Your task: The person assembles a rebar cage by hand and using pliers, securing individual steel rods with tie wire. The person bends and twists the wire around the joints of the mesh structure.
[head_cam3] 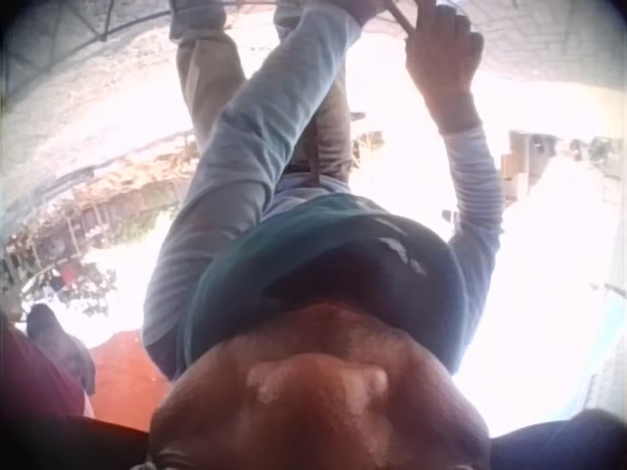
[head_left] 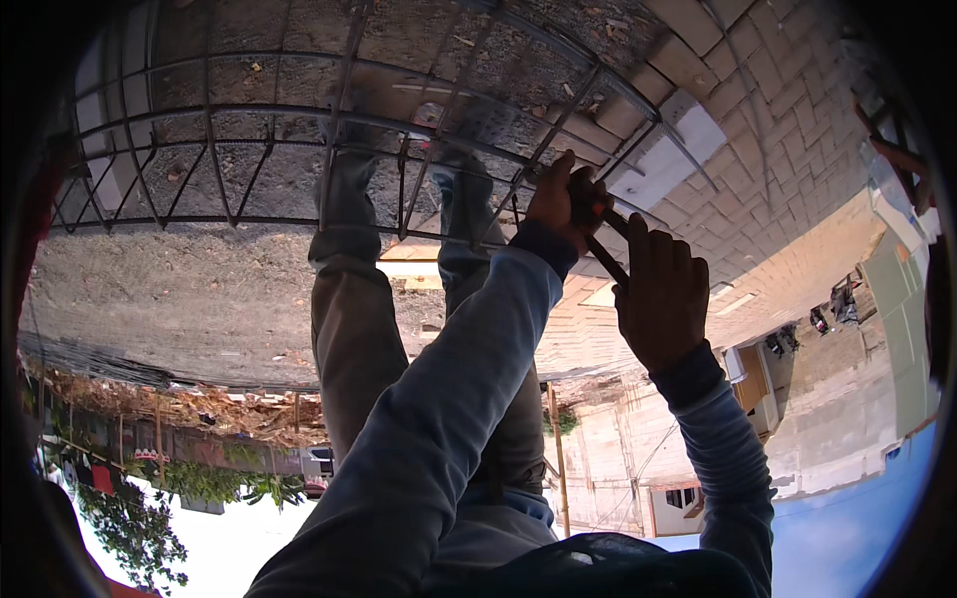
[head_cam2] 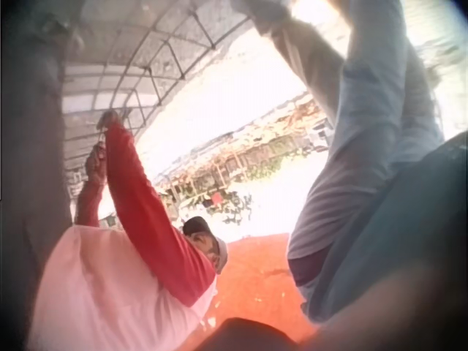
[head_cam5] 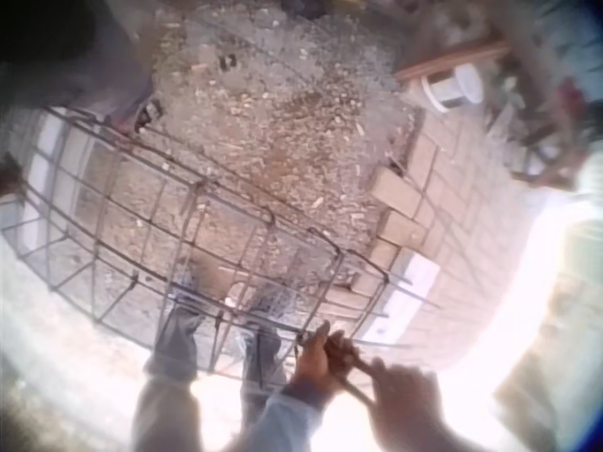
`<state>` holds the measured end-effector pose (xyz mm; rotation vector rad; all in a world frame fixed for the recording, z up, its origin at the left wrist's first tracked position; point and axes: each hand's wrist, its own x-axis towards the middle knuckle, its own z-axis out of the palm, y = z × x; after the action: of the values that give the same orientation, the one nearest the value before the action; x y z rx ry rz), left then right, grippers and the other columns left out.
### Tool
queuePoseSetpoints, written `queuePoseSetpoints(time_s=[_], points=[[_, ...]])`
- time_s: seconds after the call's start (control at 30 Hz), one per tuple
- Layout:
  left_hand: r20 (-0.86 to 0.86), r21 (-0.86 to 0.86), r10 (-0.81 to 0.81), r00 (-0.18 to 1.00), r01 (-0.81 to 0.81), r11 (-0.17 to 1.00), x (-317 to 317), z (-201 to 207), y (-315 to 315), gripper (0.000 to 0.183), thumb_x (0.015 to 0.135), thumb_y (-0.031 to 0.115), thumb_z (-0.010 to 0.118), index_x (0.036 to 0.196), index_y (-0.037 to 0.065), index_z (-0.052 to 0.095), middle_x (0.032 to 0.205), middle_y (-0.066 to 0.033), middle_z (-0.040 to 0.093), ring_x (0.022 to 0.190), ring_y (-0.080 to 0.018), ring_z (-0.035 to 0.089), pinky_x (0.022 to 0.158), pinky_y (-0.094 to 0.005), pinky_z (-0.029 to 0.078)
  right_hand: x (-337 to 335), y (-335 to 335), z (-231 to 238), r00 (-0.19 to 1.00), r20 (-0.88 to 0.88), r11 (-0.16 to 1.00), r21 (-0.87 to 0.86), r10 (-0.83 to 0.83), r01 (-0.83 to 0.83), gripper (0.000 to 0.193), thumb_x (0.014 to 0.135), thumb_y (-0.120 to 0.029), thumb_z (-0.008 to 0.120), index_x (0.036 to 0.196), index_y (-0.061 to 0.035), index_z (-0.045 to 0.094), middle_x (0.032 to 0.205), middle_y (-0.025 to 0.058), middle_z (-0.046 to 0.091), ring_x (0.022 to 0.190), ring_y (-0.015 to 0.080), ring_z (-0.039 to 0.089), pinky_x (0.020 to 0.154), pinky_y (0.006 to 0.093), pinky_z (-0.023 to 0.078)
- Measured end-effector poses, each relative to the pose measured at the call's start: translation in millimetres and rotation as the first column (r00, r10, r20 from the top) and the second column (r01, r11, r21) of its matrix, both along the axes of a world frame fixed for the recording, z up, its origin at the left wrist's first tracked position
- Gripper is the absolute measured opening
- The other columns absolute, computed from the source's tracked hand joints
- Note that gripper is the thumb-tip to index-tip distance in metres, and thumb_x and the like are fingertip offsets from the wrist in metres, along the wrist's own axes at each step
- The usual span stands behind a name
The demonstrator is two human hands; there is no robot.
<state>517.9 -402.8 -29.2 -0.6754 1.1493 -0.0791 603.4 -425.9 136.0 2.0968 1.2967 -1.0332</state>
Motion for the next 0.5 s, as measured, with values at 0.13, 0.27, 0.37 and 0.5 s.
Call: queuePoseSetpoints(time_s=[0.13, 0.27, 0.37, 0.5], points=[[-0.114, -0.023, 0.108, 0.988, -0.112, 0.993, 16.8, -10.7, -4.2, 0.044, 0.095, 0.046, 0.041, 0.073, 0.008, 0.047, 0.061, -0.0055, 0.049, 0.058, -0.0217, 0.052, 0.058, -0.0327, 0.048, 46.4, -6.0, -27.7, 0.99, -0.099, 0.994, 0.057, 0.096, -0.09, 0.049, 0.071, -0.009, 0.062, 0.118, -0.0062, 0.048, 0.085, 0.0074, 0.052, 0.072, 0.023, 0.055, 0.058, 0.0377, 0.044], [-0.224, -0.039, 0.089, 0.971, -0.1, 0.994, 33.6, -18.6, -1.7, 0.048, 0.097, 0.048, 0.034, 0.073, 0.007, 0.043, 0.059, -0.0061, 0.046, 0.057, -0.0235, 0.052, 0.058, -0.0344, 0.049, 86.2, -6.3, -51.9, 0.953, -0.299, 0.991, 0.099, -0.055, 0.088, 0.045, 0.065, -0.004, 0.061, 0.11, -0.01, 0.057, 0.082, 0.0123, 0.061, 0.073, 0.0295, 0.062, 0.065, 0.0397, 0.05], [-0.242, 0.004, -0.024, 0.97, 0.025, 1.0, 35.1, -14.4, -5.8, 0.047, 0.097, 0.049, 0.034, 0.073, 0.008, 0.037, 0.062, -0.0059, 0.044, 0.053, -0.0213, 0.046, 0.055, -0.0351, 0.045, 84.8, -15.1, -54.6, 0.915, -0.358, 0.979, 0.019, -0.184, 0.204, 0.045, 0.063, -0.005, 0.061, 0.108, -0.0092, 0.059, 0.083, 0.013, 0.062, 0.076, 0.0323, 0.062, 0.068, 0.0406, 0.051], [-0.305, 0.08, -0.018, 0.952, 0.045, 0.996, 23.5, -8.4, -23.7, 0.037, 0.093, 0.046, 0.048, 0.092, 0.009, 0.044, 0.075, -0.0055, 0.045, 0.066, -0.0178, 0.052, 0.055, -0.033, 0.047, 45.9, -81.2, -55.6, 0.712, -0.403, 0.803, -0.11, -0.575, 0.586, 0.047, 0.064, -0.011, 0.064, 0.11, -0.0047, 0.057, 0.091, 0.019, 0.065, 0.085, 0.0359, 0.062, 0.075, 0.04, 0.051]])
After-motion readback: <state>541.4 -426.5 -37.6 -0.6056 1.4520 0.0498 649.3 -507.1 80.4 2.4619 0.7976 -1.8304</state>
